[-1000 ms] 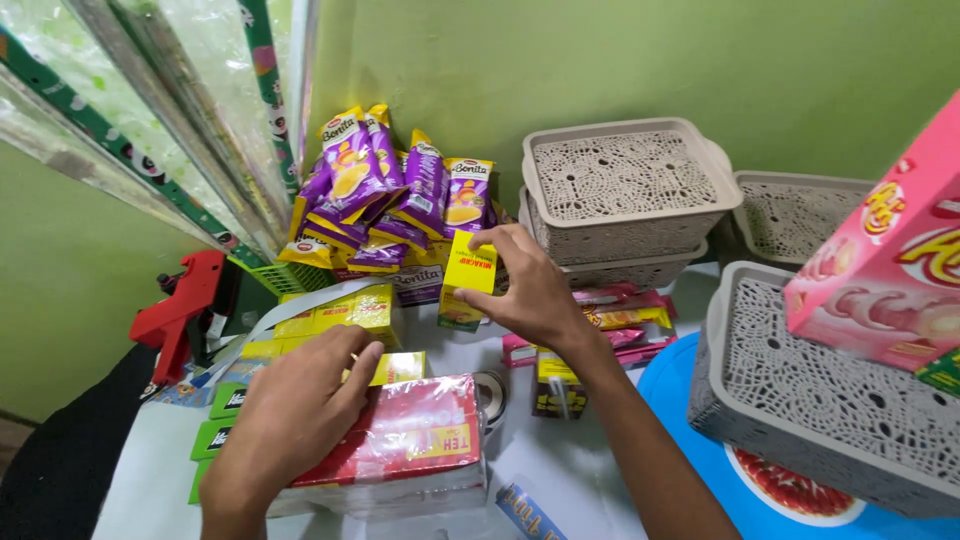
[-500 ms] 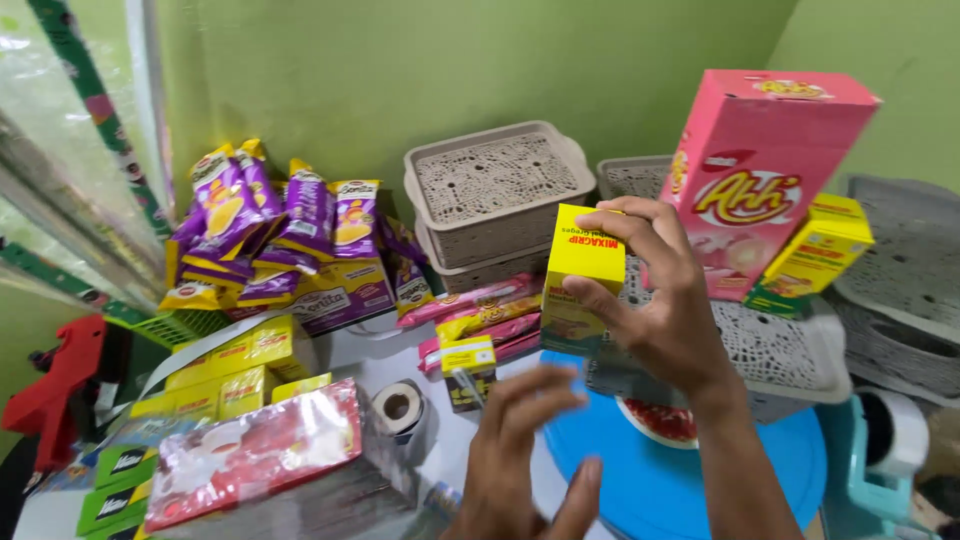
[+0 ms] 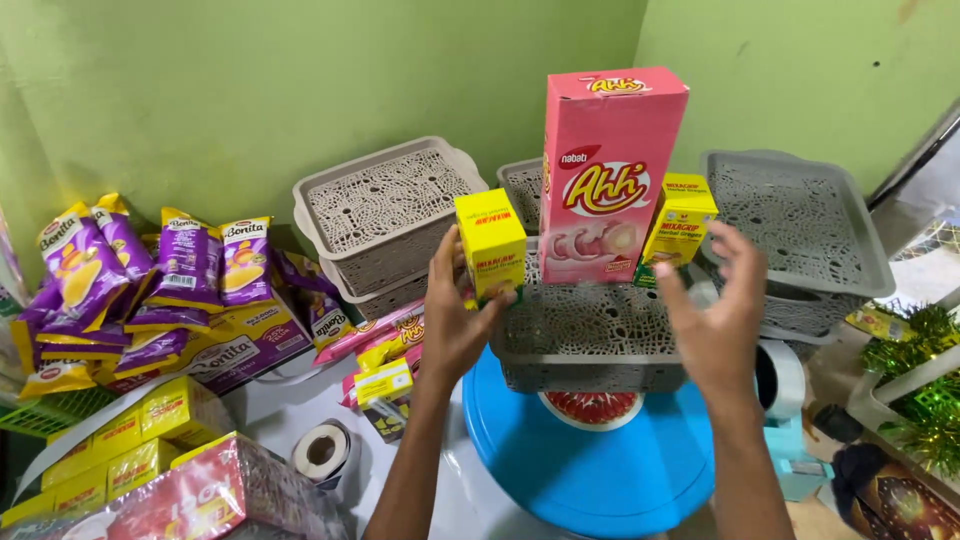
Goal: The person arranges a pink Ahhi box and two yellow Mixacup boxes inside a grey plastic basket placed on a blue bucket. They use a tape dispenser to apply tape to the basket and boxes, securing the items in place.
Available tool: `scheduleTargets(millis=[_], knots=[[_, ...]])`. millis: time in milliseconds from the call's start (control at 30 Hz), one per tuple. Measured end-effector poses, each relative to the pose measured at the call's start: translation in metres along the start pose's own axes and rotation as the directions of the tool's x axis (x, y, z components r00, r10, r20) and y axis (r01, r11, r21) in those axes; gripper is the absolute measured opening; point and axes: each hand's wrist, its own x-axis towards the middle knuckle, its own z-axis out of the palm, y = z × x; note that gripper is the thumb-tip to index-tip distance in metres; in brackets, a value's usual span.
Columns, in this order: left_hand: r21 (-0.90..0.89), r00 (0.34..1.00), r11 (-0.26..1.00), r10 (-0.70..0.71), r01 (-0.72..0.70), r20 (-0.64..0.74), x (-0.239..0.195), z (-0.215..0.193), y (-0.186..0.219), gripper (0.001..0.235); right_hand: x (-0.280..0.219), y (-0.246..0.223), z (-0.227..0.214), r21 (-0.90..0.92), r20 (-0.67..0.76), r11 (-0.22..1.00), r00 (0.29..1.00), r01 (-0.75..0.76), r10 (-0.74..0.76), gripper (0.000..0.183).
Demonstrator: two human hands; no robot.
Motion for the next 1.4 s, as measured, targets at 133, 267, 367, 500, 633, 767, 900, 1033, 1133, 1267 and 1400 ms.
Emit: scheduleTargets(millis=[133,267,367,500,633,767,900,1033,1133,1267,1400], knots=[[0.037,0.997,0.998,-0.058,0.056,0.059,0.024,0.011,-0.019,0.101,-0.001,0.022,-0.008,0.021,0.055,0.973,0.972,-0.228,0.227,0.065],[-0.103,0.987,0.991,-0.069,0.084,0.143,0.035,0.026,-0.037,0.102,0.003,0.025,0.001,-0.146,0.223,0.899,0.871,-0.413,0.437,0.076],[-0.059,0.978,0.994,-0.082,0.095,0.19,0.038,0.03,-0.047,0.101,0.004,0.037,0.009,-0.267,0.241,0.892,0.871,-0.364,0.428,0.073],[0.183,0.952,0.967,-0.215,0.177,0.217,0.027,0.04,-0.074,0.099,0.003,0.048,0.01,-0.43,0.239,0.849,0.868,-0.307,0.435,0.075],[0.27,0.947,0.948,-0.231,0.168,0.222,0.03,0.038,-0.06,0.092,0.003,0.05,0.012,-0.464,0.244,0.843,0.875,-0.273,0.418,0.077],[0.365,0.955,0.92,-0.226,0.145,0.19,0.028,0.047,-0.064,0.096,-0.001,0.043,0.007,-0.476,0.302,0.858,0.88,-0.194,0.367,0.079],[0.441,0.954,0.876,-0.274,0.193,0.125,0.027,0.056,-0.065,0.095,-0.002,0.041,0.004,-0.479,0.33,0.867,0.888,-0.136,0.321,0.079],[0.51,0.962,0.839,-0.262,0.188,0.078,0.026,0.059,-0.066,0.093,-0.002,0.047,0.005,-0.447,0.335,0.885,0.894,-0.126,0.296,0.079],[0.541,0.954,0.814,-0.294,0.214,0.065,0.028,0.058,-0.065,0.089,-0.003,0.055,0.004,-0.446,0.343,0.887,0.893,-0.118,0.291,0.078],[0.609,0.946,0.76,-0.322,0.227,0.049,0.034,0.062,-0.067,0.088,-0.003,0.071,0.005,-0.433,0.362,0.888,0.873,-0.152,0.326,0.082],[0.642,0.938,0.736,-0.339,0.214,0.076,0.033,0.059,-0.062,0.091,-0.005,0.079,0.006,-0.463,0.364,0.873,0.866,-0.151,0.342,0.083]])
